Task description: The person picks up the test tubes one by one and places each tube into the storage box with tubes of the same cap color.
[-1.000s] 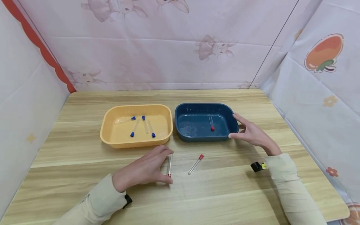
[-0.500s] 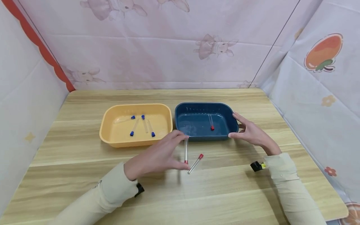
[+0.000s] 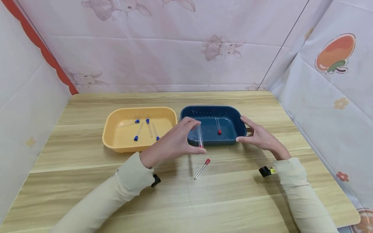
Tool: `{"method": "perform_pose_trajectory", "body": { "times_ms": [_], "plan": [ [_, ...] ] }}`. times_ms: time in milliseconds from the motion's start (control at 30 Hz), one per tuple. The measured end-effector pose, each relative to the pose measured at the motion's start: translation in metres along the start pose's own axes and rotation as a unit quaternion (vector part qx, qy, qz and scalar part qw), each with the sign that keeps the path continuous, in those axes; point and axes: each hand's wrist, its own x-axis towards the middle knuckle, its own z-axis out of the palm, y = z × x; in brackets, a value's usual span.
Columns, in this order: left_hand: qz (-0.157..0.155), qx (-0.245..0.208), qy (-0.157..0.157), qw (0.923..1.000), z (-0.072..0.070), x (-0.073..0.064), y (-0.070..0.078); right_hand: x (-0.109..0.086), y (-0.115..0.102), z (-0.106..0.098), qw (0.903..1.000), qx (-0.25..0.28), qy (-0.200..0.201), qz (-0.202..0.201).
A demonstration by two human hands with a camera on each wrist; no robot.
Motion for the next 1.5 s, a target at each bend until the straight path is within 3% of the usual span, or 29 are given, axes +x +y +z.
{"method": "perform_pose_trajectory", "body": {
  "times_ms": [300, 633, 900, 1067, 1500],
  "plan": [
    [-0.033, -0.015, 0.025, 0.9990, 0.000, 0.031, 0.003, 0.000, 0.003, -0.001, 1.0000, 0.001, 0.002, 0.003],
    [-0.071, -0.025, 0.008, 0.9971, 0.018, 0.068, -0.003, -0.001, 0.003, -0.002, 1.0000, 0.000, 0.005, 0.006],
    [-0.101, 0.001, -0.003, 0.9949, 0.033, 0.090, -0.010, 0.000, 0.005, -0.003, 1.0000, 0.009, 0.004, 0.001],
    [-0.125, 0.003, -0.007, 0.9922, 0.043, 0.100, -0.018, 0.000, 0.006, -0.002, 0.9999, 0.013, 0.003, -0.003],
    [-0.150, 0.033, -0.006, 0.9882, 0.055, 0.114, -0.030, 0.003, 0.009, -0.001, 0.9999, 0.012, 0.001, -0.011]
  ]
}}
